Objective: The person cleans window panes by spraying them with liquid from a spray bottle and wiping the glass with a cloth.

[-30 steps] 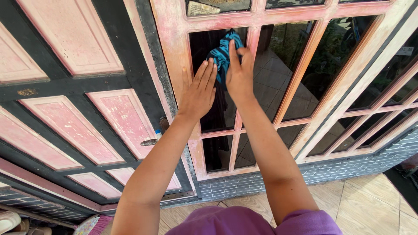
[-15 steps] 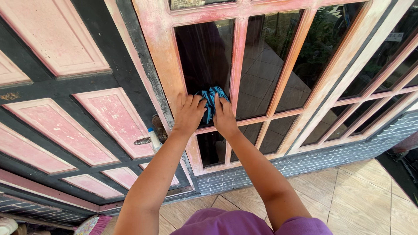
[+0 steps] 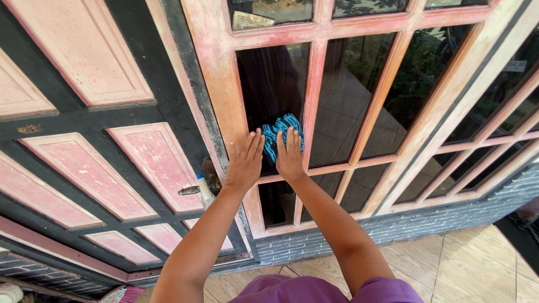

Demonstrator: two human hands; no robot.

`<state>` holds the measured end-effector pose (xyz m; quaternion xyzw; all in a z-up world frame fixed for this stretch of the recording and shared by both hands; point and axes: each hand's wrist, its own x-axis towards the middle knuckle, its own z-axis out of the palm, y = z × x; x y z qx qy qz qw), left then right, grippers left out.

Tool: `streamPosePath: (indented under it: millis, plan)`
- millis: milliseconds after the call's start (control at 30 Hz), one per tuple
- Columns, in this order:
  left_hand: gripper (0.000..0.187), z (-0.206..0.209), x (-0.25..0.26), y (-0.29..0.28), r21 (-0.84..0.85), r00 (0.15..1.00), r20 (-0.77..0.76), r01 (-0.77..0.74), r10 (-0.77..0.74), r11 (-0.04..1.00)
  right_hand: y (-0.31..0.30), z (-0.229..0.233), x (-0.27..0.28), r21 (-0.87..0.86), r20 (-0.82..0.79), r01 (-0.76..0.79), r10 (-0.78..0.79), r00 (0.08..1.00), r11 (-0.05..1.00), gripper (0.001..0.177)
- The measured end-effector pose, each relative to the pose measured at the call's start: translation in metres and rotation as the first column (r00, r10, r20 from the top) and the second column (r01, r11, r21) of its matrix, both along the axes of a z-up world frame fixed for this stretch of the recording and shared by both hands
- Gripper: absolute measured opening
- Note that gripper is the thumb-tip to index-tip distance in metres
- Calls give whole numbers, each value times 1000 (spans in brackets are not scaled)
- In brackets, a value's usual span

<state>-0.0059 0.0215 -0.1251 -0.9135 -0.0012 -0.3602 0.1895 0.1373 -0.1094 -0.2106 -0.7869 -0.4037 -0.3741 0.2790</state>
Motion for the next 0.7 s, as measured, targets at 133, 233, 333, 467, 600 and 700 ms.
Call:
streamPosePath:
  millis: [133,233,333,467,600,700]
  plan:
    - [61,32,4,2,6,998,65,-26,26,1000,13,49,0,114,26,-17,14,1000,993,79]
    - [60,69,8,5,-53,994,106,7,-2,999,15,119,-5,165,25,-43,39,999,985,84]
    - [59,107,8,5,-85,962,257,114,-89,990,12,189,-17,160,17,-41,39,999,986,86]
    - [61,138,-1,5,78,928,372,4,-33,997,11,232,-39,190,161,21,-52,986,982,78]
    - [66,132,-6,1,15,978,208,4,-7,1000,9,222,-41,135,171,112,-135,976,984,70]
    - [64,106,-10,-4,-118,992,105,76,-64,990,10,184,-35,178,241,20,-63,968,984,60]
